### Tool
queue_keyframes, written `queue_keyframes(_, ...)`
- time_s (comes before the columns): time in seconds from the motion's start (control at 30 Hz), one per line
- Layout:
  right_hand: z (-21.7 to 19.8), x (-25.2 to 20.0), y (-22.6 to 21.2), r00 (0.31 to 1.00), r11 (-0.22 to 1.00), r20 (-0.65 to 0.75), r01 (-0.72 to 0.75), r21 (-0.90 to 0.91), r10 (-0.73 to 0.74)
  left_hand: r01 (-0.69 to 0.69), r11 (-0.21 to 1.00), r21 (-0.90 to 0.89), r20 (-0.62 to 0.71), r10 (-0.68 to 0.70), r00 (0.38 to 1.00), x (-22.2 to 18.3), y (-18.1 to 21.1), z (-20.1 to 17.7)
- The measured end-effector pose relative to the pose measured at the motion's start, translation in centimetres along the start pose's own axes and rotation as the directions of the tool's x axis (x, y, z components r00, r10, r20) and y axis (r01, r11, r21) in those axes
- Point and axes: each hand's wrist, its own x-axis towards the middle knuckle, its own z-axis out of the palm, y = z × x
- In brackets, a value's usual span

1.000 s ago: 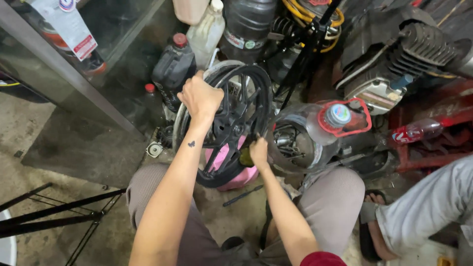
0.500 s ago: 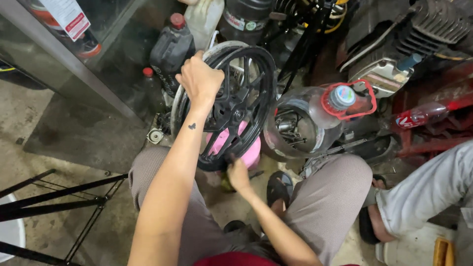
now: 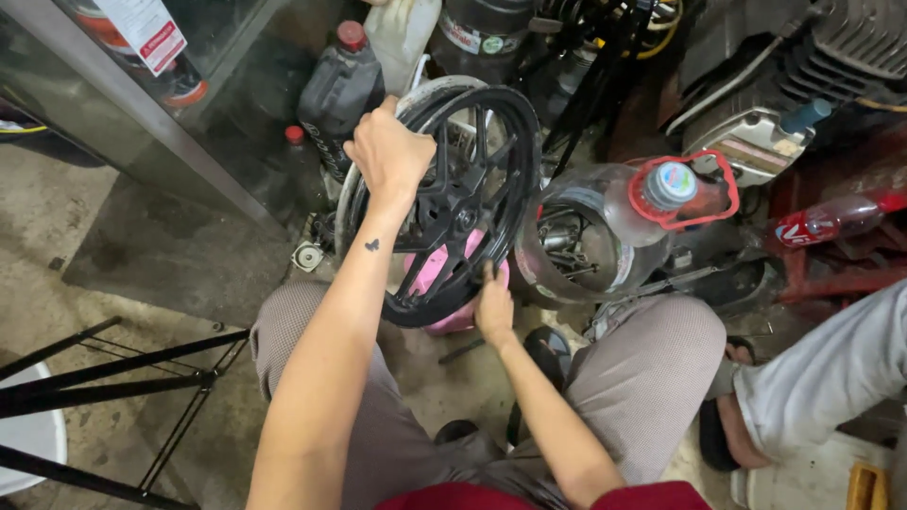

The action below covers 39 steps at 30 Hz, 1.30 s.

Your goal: Cleaning a motorcycle wheel rim using a sponge and cleaning agent in a workshop environment.

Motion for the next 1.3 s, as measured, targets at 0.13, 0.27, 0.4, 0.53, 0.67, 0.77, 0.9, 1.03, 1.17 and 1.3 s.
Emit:
queue_keyframes(0.13,-1.6,2.8,0.2,0.995,0.999,-0.092,-0.039,-0.019,0.037,0.033,0.999,0.004,0.030,-0.033,0.999,-0.3,0.5,-0.3)
queue_keyframes(0.27,-1.0,3.4,0.1,0.988,0.998,-0.144,-0.059,-0.024,0.055,0.035,0.999,-0.004,0.000,-0.035,0.999,-0.1,0.2,0.2)
queue_keyframes(0.4,1.0,0.8,-0.8,0.993,0.999,-0.108,-0.041,0.006,0.042,0.040,0.999,-0.009,0.039,-0.039,0.998,0.0,0.6,-0.5)
queue_keyframes(0.53,6.8,-1.4,0.0,0.998,0.997,-0.012,0.066,0.051,-0.066,0.058,0.998,-0.012,0.039,-0.057,0.998,0.1,0.5,-0.2)
queue_keyframes(0.67,7.9,-1.6,0.8,0.971,0.784,-0.194,0.013,0.621,0.137,0.069,0.997,-0.027,0.068,-0.067,0.995,-0.2,1.0,-1.4)
queue_keyframes(0.77,-6.8,-4.9,-7.8,0.915,0.742,-0.396,0.216,0.634,0.072,0.068,0.996,-0.054,0.072,-0.064,0.995,-0.4,1.0,-2.2)
queue_keyframes(0.9,-3.4,-1.6,-8.2,0.870,0.833,-0.490,0.311,0.458,-0.056,0.052,0.997,-0.055,0.075,-0.048,0.996,-0.5,1.0,-2.2)
queue_keyframes(1.03,0.3,-3.2,-7.2,0.910,0.884,-0.396,0.285,0.371,-0.127,0.073,0.997,-0.018,0.064,-0.072,0.995,0.1,0.9,-2.0)
queue_keyframes(1.17,2.2,-5.0,-5.4,0.954,0.916,-0.234,0.255,0.311,-0.187,0.083,0.996,-0.011,0.086,-0.082,0.993,0.0,1.0,-1.5)
queue_keyframes(1.3,-1.9,-2.9,-5.9,0.931,0.842,-0.342,0.286,0.458,-0.130,0.076,0.997,0.002,0.090,-0.076,0.993,-0.2,1.2,-1.9)
